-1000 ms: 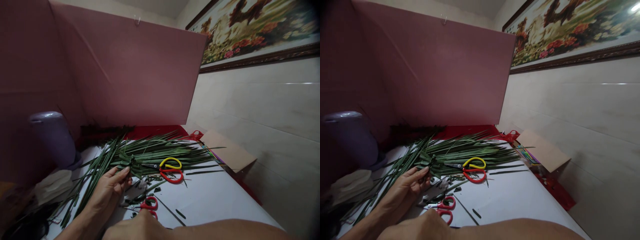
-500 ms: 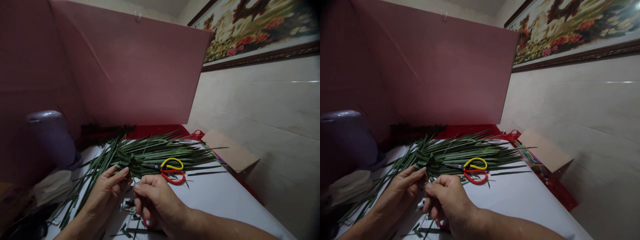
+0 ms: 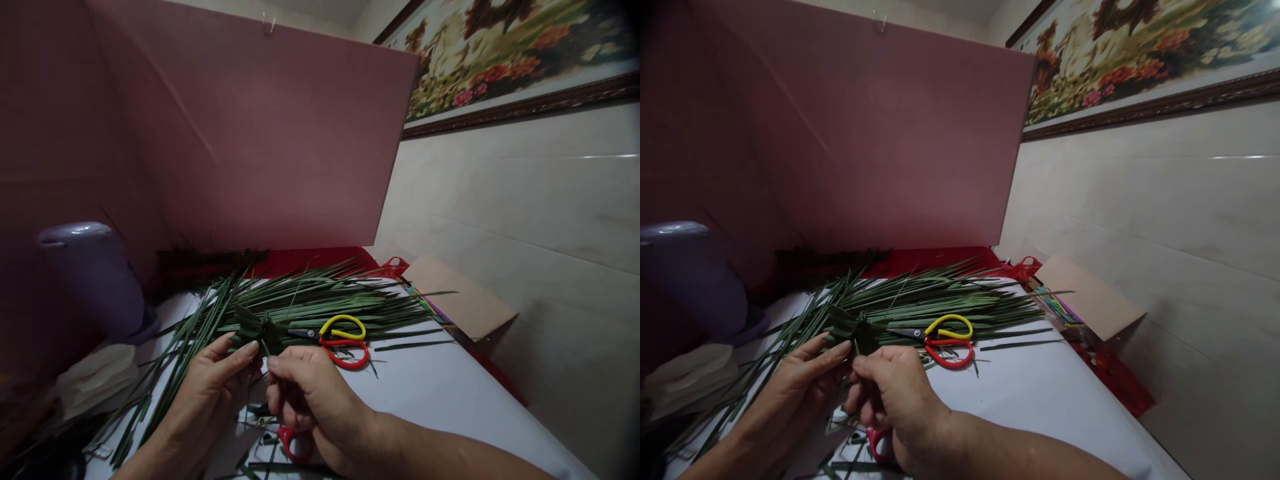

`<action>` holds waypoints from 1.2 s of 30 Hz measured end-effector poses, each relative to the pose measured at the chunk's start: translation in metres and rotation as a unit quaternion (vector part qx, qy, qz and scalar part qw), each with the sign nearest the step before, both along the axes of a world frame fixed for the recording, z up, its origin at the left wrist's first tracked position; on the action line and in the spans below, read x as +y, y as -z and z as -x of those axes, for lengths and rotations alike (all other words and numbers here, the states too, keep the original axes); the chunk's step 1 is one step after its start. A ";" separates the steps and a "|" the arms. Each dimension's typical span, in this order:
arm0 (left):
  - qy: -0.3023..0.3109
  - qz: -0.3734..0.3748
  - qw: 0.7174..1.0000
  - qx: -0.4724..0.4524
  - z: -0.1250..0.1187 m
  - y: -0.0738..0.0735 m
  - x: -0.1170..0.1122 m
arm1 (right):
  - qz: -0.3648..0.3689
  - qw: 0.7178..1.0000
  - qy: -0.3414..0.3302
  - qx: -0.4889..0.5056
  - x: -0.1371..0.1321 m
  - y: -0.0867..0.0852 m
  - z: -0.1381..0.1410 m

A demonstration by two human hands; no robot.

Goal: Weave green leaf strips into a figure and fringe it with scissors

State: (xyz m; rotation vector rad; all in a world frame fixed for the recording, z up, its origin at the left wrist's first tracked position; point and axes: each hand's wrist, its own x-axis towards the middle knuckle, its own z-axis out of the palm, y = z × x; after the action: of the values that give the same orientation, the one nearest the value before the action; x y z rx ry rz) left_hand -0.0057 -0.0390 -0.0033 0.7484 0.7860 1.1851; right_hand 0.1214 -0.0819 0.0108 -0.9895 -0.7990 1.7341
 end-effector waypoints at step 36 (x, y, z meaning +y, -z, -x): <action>-0.137 -0.673 0.543 0.482 0.025 0.020 -0.015 | -0.070 0.988 0.119 0.065 0.003 0.022 -0.001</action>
State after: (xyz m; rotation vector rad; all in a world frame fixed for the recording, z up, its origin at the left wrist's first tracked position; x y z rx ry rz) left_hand -0.0306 -0.0535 -0.0232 2.8625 0.7159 1.5312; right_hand 0.1226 -0.0787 -0.0110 -0.8330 -0.6800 1.4999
